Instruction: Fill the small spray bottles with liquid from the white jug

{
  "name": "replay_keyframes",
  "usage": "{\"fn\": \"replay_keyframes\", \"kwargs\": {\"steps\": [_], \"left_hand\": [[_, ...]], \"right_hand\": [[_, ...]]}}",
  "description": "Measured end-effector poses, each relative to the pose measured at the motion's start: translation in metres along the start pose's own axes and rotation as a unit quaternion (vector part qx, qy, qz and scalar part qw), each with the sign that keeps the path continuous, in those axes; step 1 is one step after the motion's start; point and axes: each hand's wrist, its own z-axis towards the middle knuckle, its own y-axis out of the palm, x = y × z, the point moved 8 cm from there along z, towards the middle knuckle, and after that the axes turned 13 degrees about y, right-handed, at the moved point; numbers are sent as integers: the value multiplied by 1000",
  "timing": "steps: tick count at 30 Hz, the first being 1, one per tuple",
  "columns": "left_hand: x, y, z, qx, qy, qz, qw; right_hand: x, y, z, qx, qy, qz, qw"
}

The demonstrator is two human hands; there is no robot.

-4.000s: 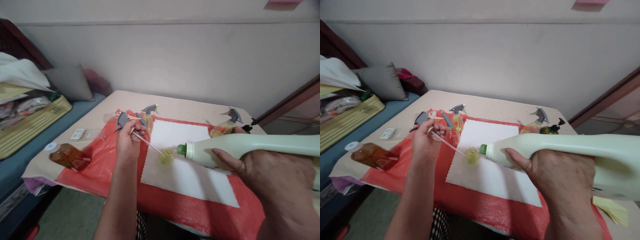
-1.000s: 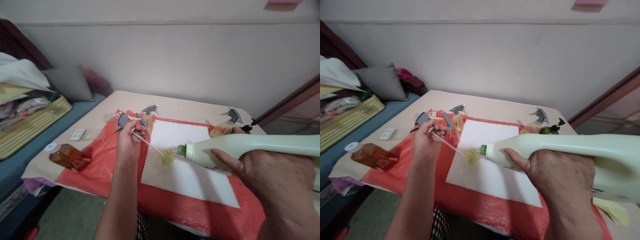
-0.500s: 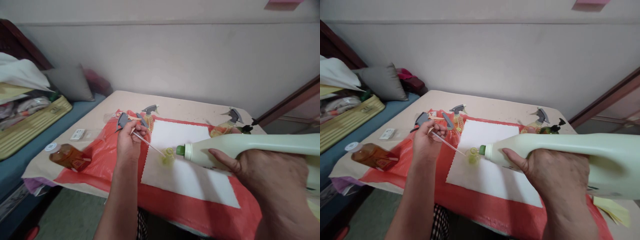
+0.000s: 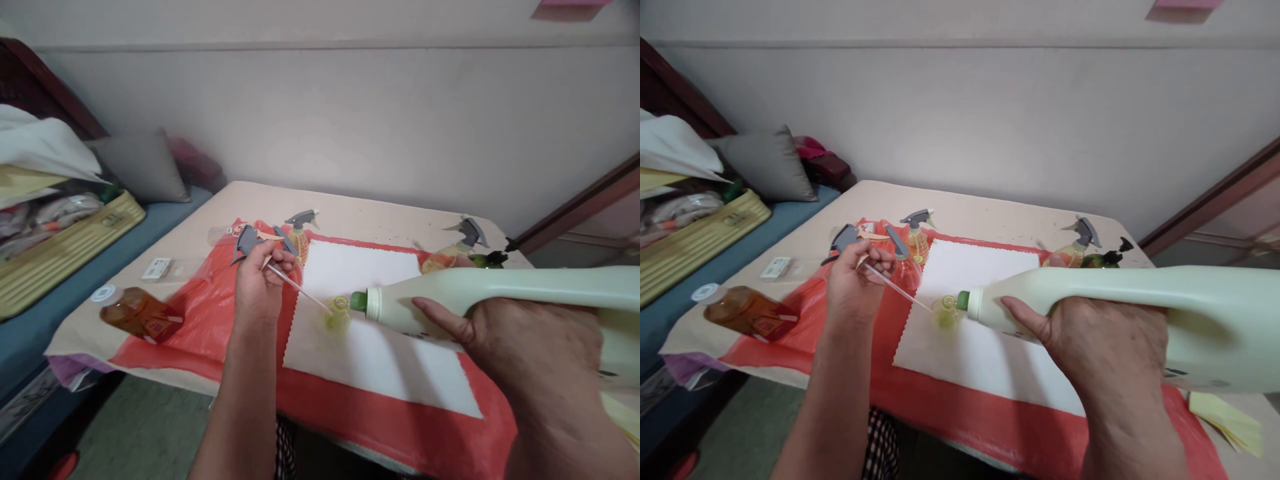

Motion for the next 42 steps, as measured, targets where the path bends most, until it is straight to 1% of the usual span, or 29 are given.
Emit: {"fn": "replay_keyframes", "kwargs": {"steps": [5,10,17,24,30,38,42], "left_hand": [[-1,0,-1,4,-1,-7,1000],[-1,1,-2,0,-2,-8,1000],[1,2,-3,15,-4,-15,1000],[0,1,-3,13,-4,-10,1000],[1,2,-4,12,-6,-14,1000],[2,0,-1,12,0,-7,1000],[2,0,-1,5,0,-8,1000]], "right_hand": [[-3,0,1,-9,-7,9,1000],[-3,-3,2,7,-4,18,1000],[-4,2,0,-4,-8,8,1000],[-5,-3,2,2,-9,10,1000],[-5,1,1,-26,-9,33,999],[-1,6,0,-7,1,1,1000],[1,9,-1,-11,6,0,1000]]}}
